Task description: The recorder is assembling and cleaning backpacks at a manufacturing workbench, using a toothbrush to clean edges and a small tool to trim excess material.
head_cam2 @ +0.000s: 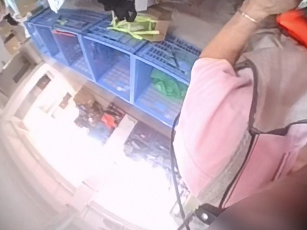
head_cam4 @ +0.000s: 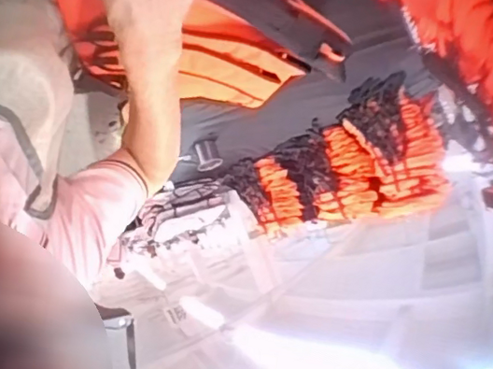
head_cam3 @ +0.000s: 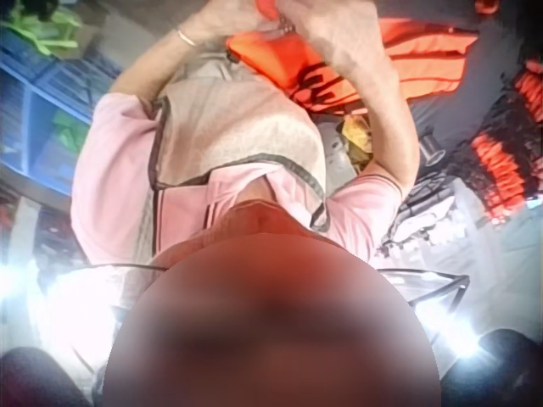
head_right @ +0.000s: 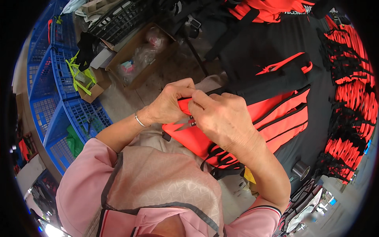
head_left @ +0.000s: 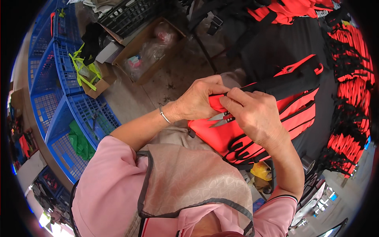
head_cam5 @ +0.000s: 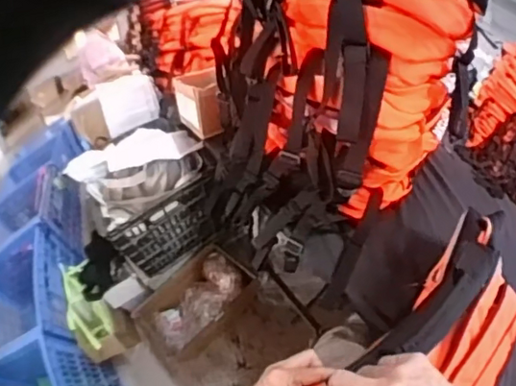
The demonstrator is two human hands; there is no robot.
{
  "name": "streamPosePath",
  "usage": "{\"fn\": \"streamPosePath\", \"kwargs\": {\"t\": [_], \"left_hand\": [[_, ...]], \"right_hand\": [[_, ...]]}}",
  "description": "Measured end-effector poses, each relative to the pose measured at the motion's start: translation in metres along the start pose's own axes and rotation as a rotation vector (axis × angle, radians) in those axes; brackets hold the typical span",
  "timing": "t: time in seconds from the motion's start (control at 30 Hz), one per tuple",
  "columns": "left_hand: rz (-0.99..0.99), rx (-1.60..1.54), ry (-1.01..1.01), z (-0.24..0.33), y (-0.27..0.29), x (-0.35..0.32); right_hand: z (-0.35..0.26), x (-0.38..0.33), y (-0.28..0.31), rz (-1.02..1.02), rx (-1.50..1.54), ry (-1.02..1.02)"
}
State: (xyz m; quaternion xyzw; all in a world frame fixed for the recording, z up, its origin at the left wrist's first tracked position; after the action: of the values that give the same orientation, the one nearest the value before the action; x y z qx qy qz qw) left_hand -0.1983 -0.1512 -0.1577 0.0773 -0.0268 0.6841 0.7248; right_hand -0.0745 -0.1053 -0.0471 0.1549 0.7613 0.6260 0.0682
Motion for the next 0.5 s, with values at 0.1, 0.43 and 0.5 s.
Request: {"fn": "streamPosePath", "kwargs": {"t": [0.1, 0.43, 0.5], "left_hand": [[-0.021, 0.025, -0.048, -0.001, -0.002, -0.001], [0.002, 0.027, -0.008, -0.006, -0.002, -0.001], [0.027, 0.032, 0.018, -0.005, 0.0, 0.001]], "right_hand": [[-0.001, -0.001, -0.009, 0.013, -0.004, 0.105], [0.005, -0.008, -0.013, 0.25, 0.295, -0.195], [0.017, -0.008, 0.004, 0.278, 0.341, -0.359]]}}
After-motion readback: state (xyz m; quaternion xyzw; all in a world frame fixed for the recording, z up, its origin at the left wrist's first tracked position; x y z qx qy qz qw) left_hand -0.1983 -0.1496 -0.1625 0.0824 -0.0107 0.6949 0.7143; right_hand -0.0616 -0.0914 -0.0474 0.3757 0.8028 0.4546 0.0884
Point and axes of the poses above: each hand's wrist, its own x-axis towards the middle knuckle, its own y-axis out of the back of the hand, z = x × y, the point moved 3 cm from there along x, towards the middle knuckle, and after that the axes turned 3 degrees about z, right-handed, at the moved point
